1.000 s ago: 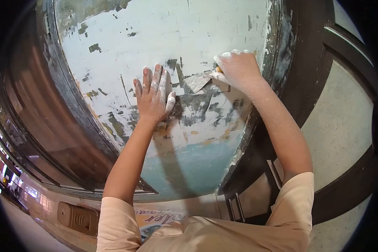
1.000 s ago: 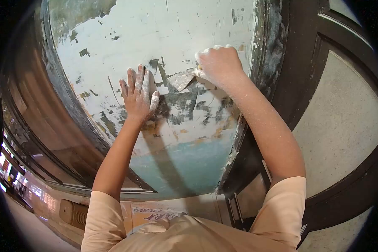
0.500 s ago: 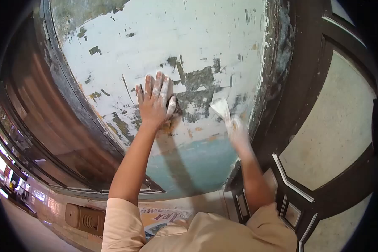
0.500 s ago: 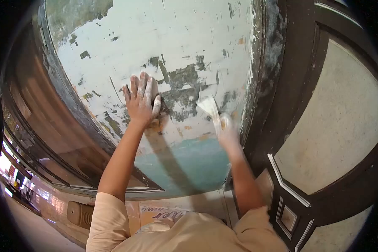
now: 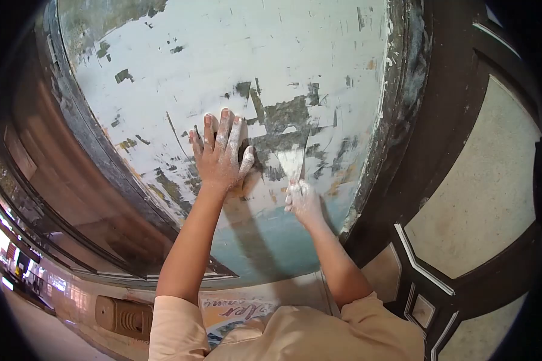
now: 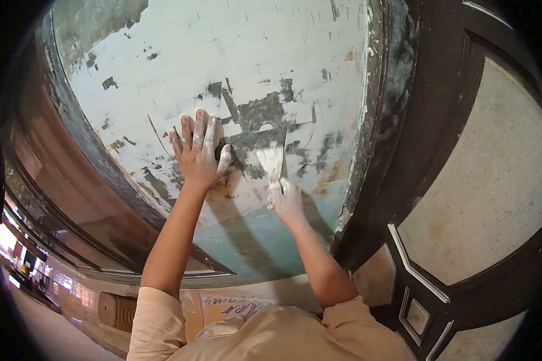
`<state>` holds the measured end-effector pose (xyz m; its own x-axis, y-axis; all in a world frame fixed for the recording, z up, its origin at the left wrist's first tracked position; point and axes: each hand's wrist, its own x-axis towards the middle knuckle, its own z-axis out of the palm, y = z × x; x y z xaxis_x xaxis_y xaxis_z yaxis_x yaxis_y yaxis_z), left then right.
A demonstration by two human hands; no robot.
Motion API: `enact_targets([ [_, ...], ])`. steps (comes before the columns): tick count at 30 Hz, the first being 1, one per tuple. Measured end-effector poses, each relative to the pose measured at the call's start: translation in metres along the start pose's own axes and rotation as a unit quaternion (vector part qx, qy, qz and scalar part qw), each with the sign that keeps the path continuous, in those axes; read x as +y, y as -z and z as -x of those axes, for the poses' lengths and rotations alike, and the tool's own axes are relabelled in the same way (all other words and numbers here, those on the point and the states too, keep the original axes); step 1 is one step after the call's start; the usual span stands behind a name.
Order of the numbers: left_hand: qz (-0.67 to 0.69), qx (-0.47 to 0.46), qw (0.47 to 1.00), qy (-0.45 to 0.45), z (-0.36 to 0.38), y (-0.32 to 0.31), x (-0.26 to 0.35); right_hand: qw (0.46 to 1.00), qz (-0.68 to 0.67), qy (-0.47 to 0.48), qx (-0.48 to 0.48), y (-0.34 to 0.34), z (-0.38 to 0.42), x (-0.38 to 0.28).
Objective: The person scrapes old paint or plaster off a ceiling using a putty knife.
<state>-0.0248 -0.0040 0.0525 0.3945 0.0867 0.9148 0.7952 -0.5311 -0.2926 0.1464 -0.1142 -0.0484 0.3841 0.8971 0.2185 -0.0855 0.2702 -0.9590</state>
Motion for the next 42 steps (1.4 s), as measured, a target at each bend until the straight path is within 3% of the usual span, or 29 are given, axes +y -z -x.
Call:
enact_targets([
  [2,0.004,-0.008,1.000,0.007,0.001,0.001,0.001,0.999,0.047,-0.011,-0.001,0.000,0.003,0.023],
  [3,0.005,-0.015,1.000,0.011,0.000,0.002,0.001,0.998,-0.060,-0.034,-0.006,-0.001,-0.003,0.026],
  [4,0.002,-0.015,1.000,0.015,-0.002,0.002,0.001,0.998,-0.058,-0.034,-0.010,-0.003,-0.009,0.012],
  [6,0.000,-0.023,1.000,0.013,-0.001,0.004,0.002,0.996,0.013,0.084,0.004,-0.008,-0.018,-0.040],
  [9,0.005,-0.015,1.000,0.011,-0.001,0.004,0.002,0.998,-0.031,0.049,0.027,-0.008,-0.031,-0.078],
  [14,0.005,-0.010,1.000,0.013,-0.002,0.003,0.001,0.994,0.100,-0.017,-0.036,0.038,-0.003,0.032],
  [16,0.008,-0.004,1.000,0.008,-0.001,0.003,0.001,0.981,0.073,-0.182,0.001,0.042,0.028,0.080],
  [18,0.012,-0.001,1.000,0.010,0.000,0.003,0.001,0.985,0.060,-0.161,0.000,0.047,0.045,0.108],
  [20,0.014,-0.001,1.000,0.009,-0.001,0.004,0.000,0.989,0.010,-0.147,-0.026,0.048,0.045,0.093],
  [24,0.012,-0.025,0.999,0.016,-0.002,0.007,0.004,0.994,-0.094,0.052,0.011,0.052,0.013,0.034],
  [28,0.011,-0.021,1.000,0.013,0.004,0.002,0.004,0.991,-0.093,0.072,0.059,0.053,0.004,0.031],
  [31,0.002,-0.015,1.000,0.006,0.012,-0.002,0.004,0.998,0.002,-0.041,0.043,0.058,0.024,0.090],
  [34,0.001,-0.013,1.000,0.005,0.014,-0.003,0.005,0.997,0.019,-0.058,0.056,0.063,0.027,0.096],
  [35,-0.003,-0.011,1.000,0.003,0.013,-0.002,0.006,0.996,0.049,0.001,0.079,0.060,0.022,0.071],
  [36,-0.005,-0.015,1.000,0.004,0.015,-0.002,0.006,0.996,0.049,-0.002,0.076,0.062,0.011,0.053],
  [38,-0.003,-0.030,0.999,0.012,0.015,-0.002,0.005,0.972,0.108,0.161,0.132,0.064,-0.018,0.022],
  [42,-0.021,-0.006,1.000,0.001,0.015,-0.004,0.005,0.978,0.119,0.136,0.104,0.074,-0.023,-0.016],
])
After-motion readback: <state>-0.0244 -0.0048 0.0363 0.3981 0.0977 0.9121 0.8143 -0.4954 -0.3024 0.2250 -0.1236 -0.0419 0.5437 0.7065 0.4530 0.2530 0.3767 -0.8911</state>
